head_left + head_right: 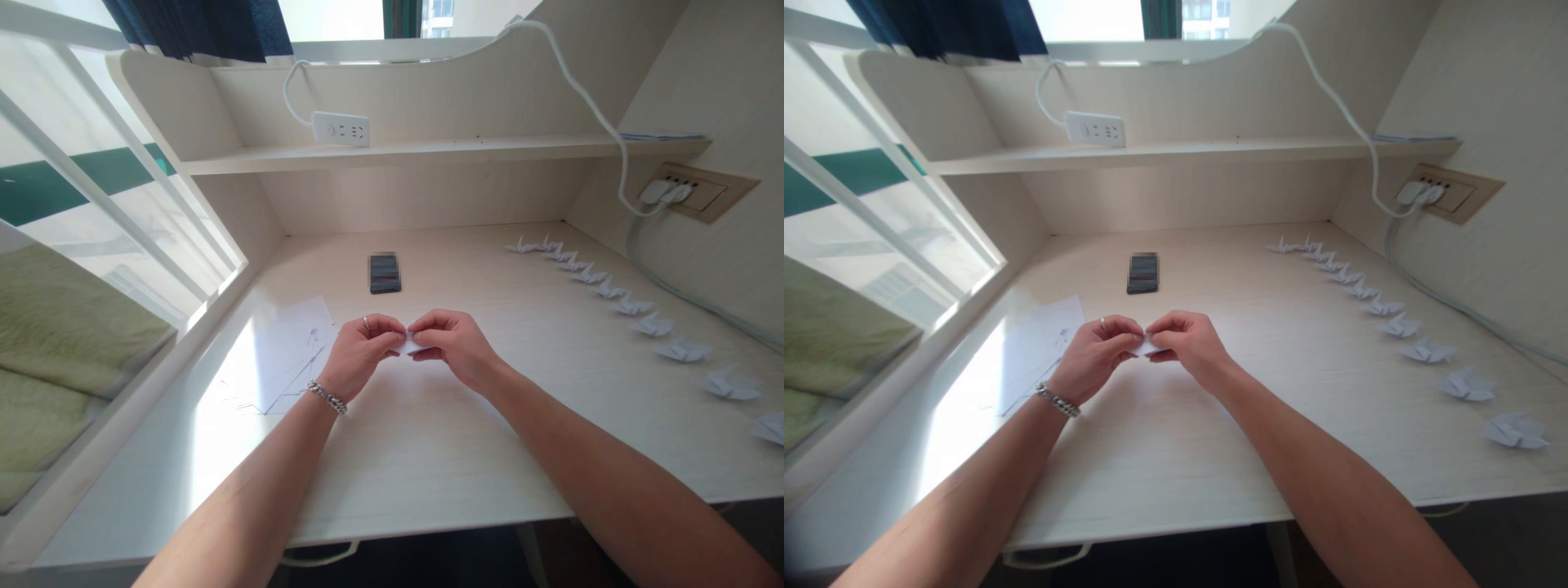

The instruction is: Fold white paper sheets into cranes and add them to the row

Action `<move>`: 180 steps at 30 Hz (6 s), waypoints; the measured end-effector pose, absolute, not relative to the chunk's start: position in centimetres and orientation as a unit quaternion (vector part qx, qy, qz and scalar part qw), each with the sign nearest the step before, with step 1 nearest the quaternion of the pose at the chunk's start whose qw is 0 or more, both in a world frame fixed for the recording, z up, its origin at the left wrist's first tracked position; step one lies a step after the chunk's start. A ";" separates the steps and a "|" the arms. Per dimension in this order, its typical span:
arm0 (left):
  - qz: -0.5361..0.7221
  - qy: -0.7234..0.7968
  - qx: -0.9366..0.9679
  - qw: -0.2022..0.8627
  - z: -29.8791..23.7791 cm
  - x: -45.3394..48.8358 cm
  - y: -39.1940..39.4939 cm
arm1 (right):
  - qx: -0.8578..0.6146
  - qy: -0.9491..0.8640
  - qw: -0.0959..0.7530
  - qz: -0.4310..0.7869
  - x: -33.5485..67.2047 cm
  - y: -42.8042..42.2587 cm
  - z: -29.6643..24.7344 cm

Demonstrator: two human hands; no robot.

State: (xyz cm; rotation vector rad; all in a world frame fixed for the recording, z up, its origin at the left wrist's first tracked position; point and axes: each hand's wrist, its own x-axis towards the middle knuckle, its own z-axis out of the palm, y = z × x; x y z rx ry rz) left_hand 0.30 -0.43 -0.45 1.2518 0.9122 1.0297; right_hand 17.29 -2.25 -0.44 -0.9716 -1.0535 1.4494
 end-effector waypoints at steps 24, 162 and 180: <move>0.429 0.413 0.592 0.543 0.2 0.4 -0.8 | -0.451 -0.465 0.523 0.553 17.2 -2.2 -0.5; 0.406 0.435 0.734 0.327 -1.1 1.0 -1.4 | -0.457 -0.538 0.518 0.483 17.3 -1.3 -2.2; 0.413 0.455 0.670 0.417 -0.3 0.2 -0.5 | -0.466 -0.574 0.492 0.460 17.5 -1.8 -1.3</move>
